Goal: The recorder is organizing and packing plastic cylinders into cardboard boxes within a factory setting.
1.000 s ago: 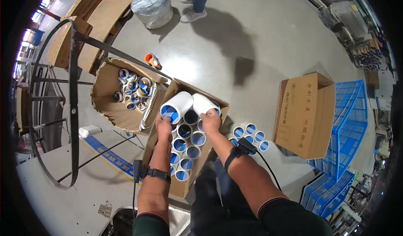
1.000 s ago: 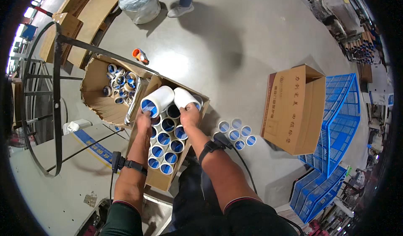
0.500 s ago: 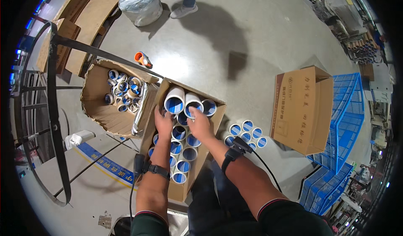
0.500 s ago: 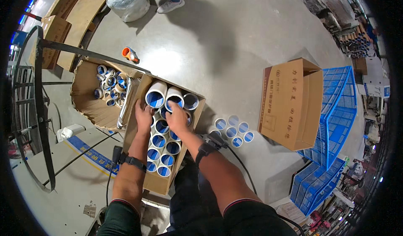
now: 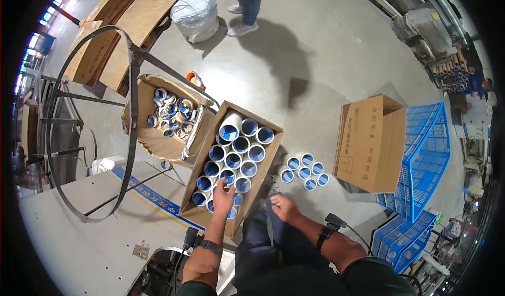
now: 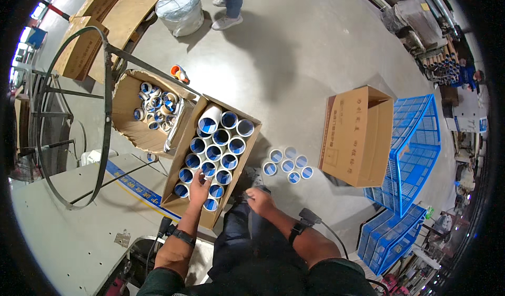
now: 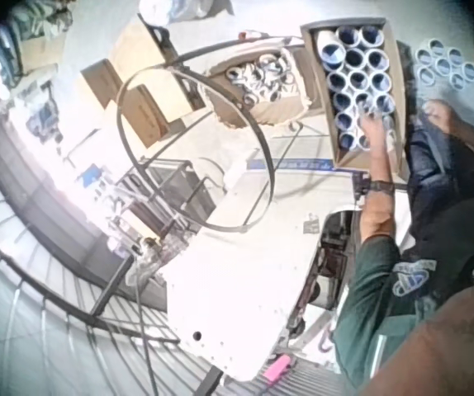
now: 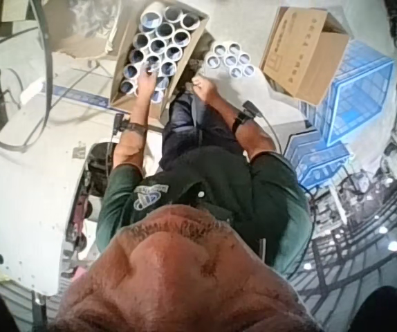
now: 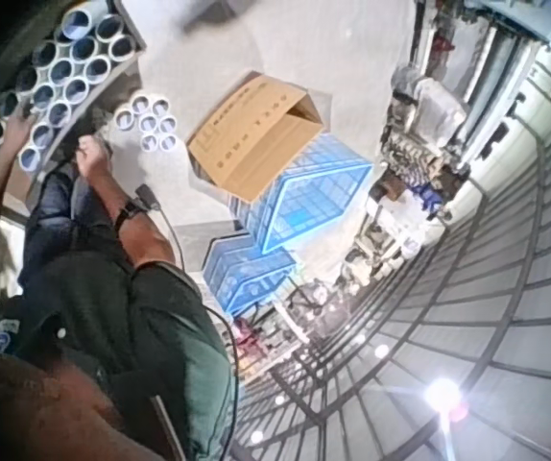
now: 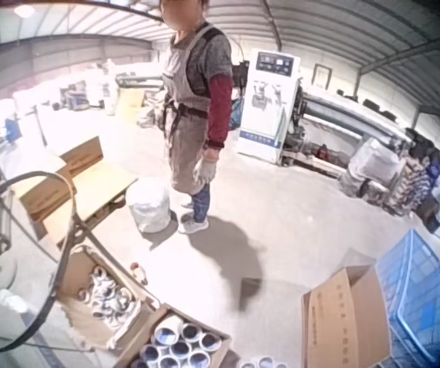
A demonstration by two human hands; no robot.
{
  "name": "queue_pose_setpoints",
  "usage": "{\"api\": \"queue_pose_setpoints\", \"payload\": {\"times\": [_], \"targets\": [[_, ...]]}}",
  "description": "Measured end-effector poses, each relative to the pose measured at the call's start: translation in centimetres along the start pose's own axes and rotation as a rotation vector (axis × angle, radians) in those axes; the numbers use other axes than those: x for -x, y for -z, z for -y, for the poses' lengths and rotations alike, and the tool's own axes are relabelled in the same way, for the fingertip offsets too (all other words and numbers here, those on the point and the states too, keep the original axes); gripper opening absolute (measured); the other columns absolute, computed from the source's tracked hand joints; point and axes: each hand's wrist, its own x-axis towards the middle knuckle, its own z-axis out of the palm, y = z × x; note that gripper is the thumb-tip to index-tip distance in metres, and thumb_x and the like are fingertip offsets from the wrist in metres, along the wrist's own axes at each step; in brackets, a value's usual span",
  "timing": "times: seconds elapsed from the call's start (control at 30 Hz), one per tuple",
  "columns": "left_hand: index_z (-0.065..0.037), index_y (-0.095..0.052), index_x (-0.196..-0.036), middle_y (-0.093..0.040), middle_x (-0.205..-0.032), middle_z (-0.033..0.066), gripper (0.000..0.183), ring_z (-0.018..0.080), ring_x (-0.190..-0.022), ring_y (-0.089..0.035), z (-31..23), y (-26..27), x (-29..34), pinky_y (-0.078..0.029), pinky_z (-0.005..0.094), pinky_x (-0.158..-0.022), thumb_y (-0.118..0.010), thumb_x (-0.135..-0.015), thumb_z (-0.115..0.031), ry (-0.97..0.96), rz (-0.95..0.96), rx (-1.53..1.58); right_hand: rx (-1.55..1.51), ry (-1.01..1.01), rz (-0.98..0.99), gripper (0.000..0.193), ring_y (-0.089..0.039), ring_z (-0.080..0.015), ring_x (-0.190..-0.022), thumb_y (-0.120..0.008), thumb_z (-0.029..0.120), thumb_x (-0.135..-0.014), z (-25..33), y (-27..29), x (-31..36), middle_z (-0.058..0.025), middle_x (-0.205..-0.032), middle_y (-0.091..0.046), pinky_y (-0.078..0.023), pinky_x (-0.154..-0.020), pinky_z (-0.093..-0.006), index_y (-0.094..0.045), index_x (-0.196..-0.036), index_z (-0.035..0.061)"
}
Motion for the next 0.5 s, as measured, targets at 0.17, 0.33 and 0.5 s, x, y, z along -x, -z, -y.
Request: {"api": "queue_pose_setpoints", "payload": {"times": [0.17,0.33,0.5], "targets": [[0.001,-0.046,-0.130,-0.053,-0.125,0.0231,0.059,0.0379,-0.117,-0.051,-3.3,-0.2,-3.3,-0.041,0.0425,-0.098,-0.069,-0.077,-0.015,-0.338,-0.076,-0.206,0.383,0.009,0.184,0.035,-0.062,-0.0301,-0.099,-0.062,0.017,-0.079,-1.8,0.8,4.5,-0.0168,-0.108,-0.062,-0.048,-0.088,-0.0394,-0.059,-0.111,0.0040],[0.004,-0.046,-0.127,-0.052,-0.125,0.0256,0.058,0.0397,-0.117,-0.049,-4.4,-2.5,-12.2,-0.040,0.0432,-0.099,-0.069,-0.076,-0.012,-0.449,-0.149,-0.325,0.618,-0.154,0.561,0.036,-0.052,-0.0321,-0.110,-0.060,0.023,-0.080,-1.9,-1.0,7.7,-0.0144,-0.112,-0.058,-0.041,-0.096,-0.0437,-0.058,-0.113,0.0075],[0.000,-0.045,-0.126,-0.057,-0.115,0.0205,0.059,0.0368,-0.109,-0.053,-3.9,-6.0,-18.4,-0.037,0.0510,-0.097,-0.071,-0.075,-0.014,-0.465,-0.161,-0.535,0.516,-0.045,0.318,0.027,-0.051,-0.0297,-0.106,-0.061,0.020,-0.079,-5.2,-1.3,8.1,-0.0079,-0.108,-0.057,-0.042,-0.092,-0.0447,-0.056,-0.104,0.0090]]}}
